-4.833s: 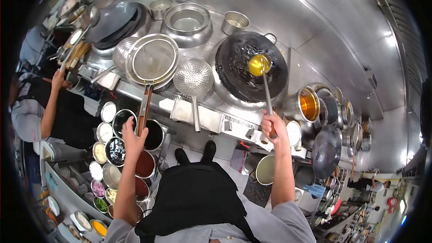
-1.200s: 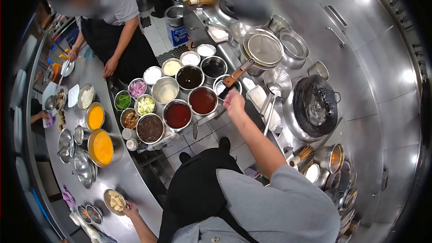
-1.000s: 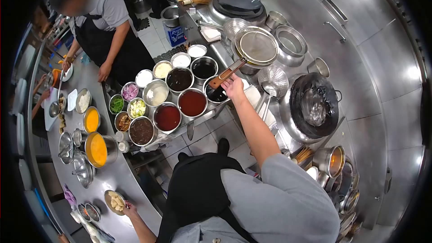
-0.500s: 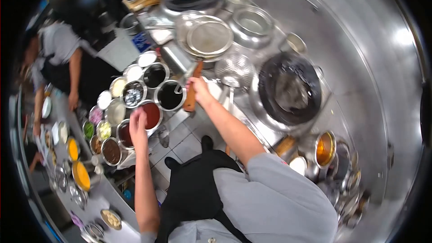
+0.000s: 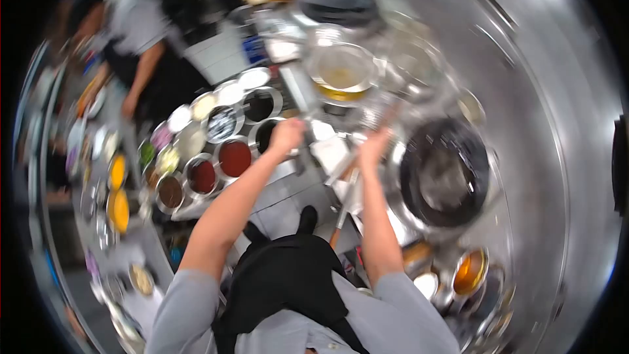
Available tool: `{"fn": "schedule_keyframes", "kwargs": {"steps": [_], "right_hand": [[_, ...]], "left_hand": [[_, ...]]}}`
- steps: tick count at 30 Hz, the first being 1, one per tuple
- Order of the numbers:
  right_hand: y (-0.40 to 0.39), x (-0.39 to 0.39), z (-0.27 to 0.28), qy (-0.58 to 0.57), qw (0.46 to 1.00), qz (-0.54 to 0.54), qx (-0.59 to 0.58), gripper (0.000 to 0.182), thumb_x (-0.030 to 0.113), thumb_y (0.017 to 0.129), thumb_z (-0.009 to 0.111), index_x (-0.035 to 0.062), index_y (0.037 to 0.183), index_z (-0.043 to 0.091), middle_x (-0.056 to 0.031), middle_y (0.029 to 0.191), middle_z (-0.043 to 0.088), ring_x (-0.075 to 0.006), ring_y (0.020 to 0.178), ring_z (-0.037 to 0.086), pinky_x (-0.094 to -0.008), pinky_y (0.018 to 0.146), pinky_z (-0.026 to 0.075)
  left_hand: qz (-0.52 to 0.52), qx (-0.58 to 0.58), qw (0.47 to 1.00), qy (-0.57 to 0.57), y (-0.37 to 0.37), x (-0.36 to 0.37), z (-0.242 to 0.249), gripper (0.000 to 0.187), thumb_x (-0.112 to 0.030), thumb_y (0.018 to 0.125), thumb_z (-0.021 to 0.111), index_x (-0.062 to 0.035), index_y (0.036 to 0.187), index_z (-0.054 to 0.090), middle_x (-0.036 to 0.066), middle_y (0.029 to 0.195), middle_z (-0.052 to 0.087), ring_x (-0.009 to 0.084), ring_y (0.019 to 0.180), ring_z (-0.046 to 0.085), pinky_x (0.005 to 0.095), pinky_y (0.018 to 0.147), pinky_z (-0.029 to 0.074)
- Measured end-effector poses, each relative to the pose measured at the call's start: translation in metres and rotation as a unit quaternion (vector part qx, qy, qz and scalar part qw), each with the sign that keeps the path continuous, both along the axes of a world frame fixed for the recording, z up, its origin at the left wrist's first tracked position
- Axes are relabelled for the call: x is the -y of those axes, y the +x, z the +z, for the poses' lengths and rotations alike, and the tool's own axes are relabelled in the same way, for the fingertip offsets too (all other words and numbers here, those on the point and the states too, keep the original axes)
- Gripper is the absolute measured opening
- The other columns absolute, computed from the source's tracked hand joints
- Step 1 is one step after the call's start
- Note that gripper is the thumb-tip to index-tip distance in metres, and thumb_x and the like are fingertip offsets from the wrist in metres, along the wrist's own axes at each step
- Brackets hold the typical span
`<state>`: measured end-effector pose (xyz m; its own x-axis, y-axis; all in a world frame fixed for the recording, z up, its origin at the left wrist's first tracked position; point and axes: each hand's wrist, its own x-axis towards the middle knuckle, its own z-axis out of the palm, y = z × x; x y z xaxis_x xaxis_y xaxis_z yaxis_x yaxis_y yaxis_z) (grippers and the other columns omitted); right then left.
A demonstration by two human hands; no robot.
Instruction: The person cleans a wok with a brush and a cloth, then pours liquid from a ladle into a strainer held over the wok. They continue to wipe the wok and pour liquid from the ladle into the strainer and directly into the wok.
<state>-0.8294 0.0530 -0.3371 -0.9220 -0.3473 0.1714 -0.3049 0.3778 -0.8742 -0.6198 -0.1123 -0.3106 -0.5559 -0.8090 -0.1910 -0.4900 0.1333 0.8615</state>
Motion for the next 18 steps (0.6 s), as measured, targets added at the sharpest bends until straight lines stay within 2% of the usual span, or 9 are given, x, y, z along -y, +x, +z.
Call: {"fn": "schedule_keyframes", "kwargs": {"steps": [1, 2, 4, 7, 8, 10, 12, 17, 18], "right_hand": [[-0.021, -0.013, 0.003, -0.061, 0.990, 0.017, 0.125, 0.039, 0.010, 0.092, 0.059, -0.0047, 0.127, 0.049, -0.0227, 0.108, 0.061, -0.0395, 0.101, 0.058, -0.0478, 0.097, 0.043], [-0.015, -0.017, 0.034, -0.082, 0.989, 0.032, 0.118, 0.029, 0.005, 0.089, 0.058, -0.0026, 0.116, 0.050, -0.0164, 0.094, 0.057, -0.0322, 0.084, 0.055, -0.0430, 0.079, 0.043], [-0.002, -0.027, 0.103, -0.126, 0.984, 0.066, 0.104, 0.012, -0.005, 0.084, 0.055, 0.0015, 0.093, 0.052, -0.0038, 0.067, 0.050, -0.0178, 0.049, 0.050, -0.0335, 0.043, 0.043], [-0.032, -0.041, 0.096, -0.094, 0.966, 0.043, 0.238, 0.011, 0.008, 0.089, 0.065, 0.0056, 0.086, 0.054, -0.0011, 0.067, 0.051, -0.0143, 0.054, 0.051, -0.0308, 0.048, 0.044], [-0.046, -0.051, 0.087, -0.112, 0.954, 0.092, 0.261, 0.015, 0.015, 0.092, 0.067, 0.0080, 0.086, 0.055, 0.0011, 0.067, 0.050, -0.0131, 0.057, 0.050, -0.0288, 0.052, 0.044], [-0.045, -0.060, 0.093, -0.107, 0.927, 0.133, 0.334, 0.018, 0.022, 0.097, 0.066, 0.0116, 0.086, 0.056, 0.0029, 0.066, 0.051, -0.0105, 0.057, 0.049, -0.0259, 0.054, 0.045], [-0.038, -0.051, 0.098, -0.114, 0.896, 0.186, 0.387, 0.020, 0.024, 0.099, 0.063, 0.0125, 0.085, 0.056, 0.0034, 0.065, 0.052, -0.0093, 0.056, 0.050, -0.0238, 0.053, 0.046], [-0.005, -0.016, 0.095, -0.131, 0.865, 0.178, 0.450, 0.022, 0.022, 0.101, 0.058, 0.0144, 0.081, 0.055, 0.0048, 0.063, 0.052, -0.0078, 0.054, 0.051, -0.0207, 0.050, 0.045], [0.000, -0.006, 0.088, -0.109, 0.872, 0.161, 0.449, 0.022, 0.024, 0.100, 0.060, 0.0162, 0.081, 0.055, 0.0059, 0.062, 0.050, -0.0078, 0.052, 0.048, -0.0219, 0.047, 0.042]], "left_hand": [[0.001, 0.016, 1.000, 0.001, -0.001, 0.008, -0.018, 0.020, -0.013, 0.095, 0.058, -0.0037, 0.102, 0.075, 0.008, 0.088, 0.073, 0.0157, 0.079, 0.066, 0.0336, 0.072, 0.052], [0.006, -0.030, 0.999, 0.009, 0.004, 0.006, -0.016, 0.022, -0.011, 0.092, 0.058, -0.0051, 0.106, 0.075, 0.008, 0.089, 0.073, 0.0154, 0.076, 0.066, 0.0327, 0.070, 0.053], [0.082, -0.128, 0.948, 0.281, 0.032, -0.005, 0.028, 0.028, -0.025, 0.100, 0.056, -0.0079, 0.115, 0.073, 0.008, 0.095, 0.074, 0.0158, 0.073, 0.068, 0.0311, 0.067, 0.054], [0.129, -0.081, 0.988, -0.041, 0.095, -0.030, -0.009, 0.055, -0.052, 0.097, 0.060, -0.0036, 0.123, 0.062, 0.021, 0.103, 0.070, 0.0364, 0.100, 0.067, 0.0444, 0.090, 0.051], [0.134, -0.036, 0.990, 0.010, 0.139, -0.046, 0.016, 0.052, -0.049, 0.096, 0.063, -0.0052, 0.124, 0.061, 0.019, 0.097, 0.069, 0.0299, 0.092, 0.068, 0.0417, 0.081, 0.053], [0.143, -0.199, 0.950, 0.194, 0.238, -0.069, 0.031, 0.033, -0.037, 0.101, 0.062, -0.0079, 0.118, 0.063, 0.005, 0.093, 0.068, 0.0121, 0.076, 0.065, 0.0297, 0.066, 0.056], [0.277, -0.229, 0.879, 0.313, 0.333, -0.093, 0.016, 0.031, -0.037, 0.101, 0.064, -0.0100, 0.117, 0.064, 0.004, 0.093, 0.069, 0.0107, 0.077, 0.067, 0.0264, 0.072, 0.059], [0.617, -0.270, 0.678, 0.296, 0.588, -0.181, -0.040, 0.034, -0.025, 0.099, 0.057, -0.0034, 0.123, 0.064, 0.015, 0.109, 0.069, 0.0195, 0.100, 0.065, 0.0343, 0.085, 0.055], [0.653, -0.237, 0.664, 0.277, 0.624, -0.200, -0.060, 0.034, -0.025, 0.098, 0.054, -0.0030, 0.123, 0.064, 0.014, 0.103, 0.069, 0.0189, 0.091, 0.065, 0.0335, 0.080, 0.055]]}}
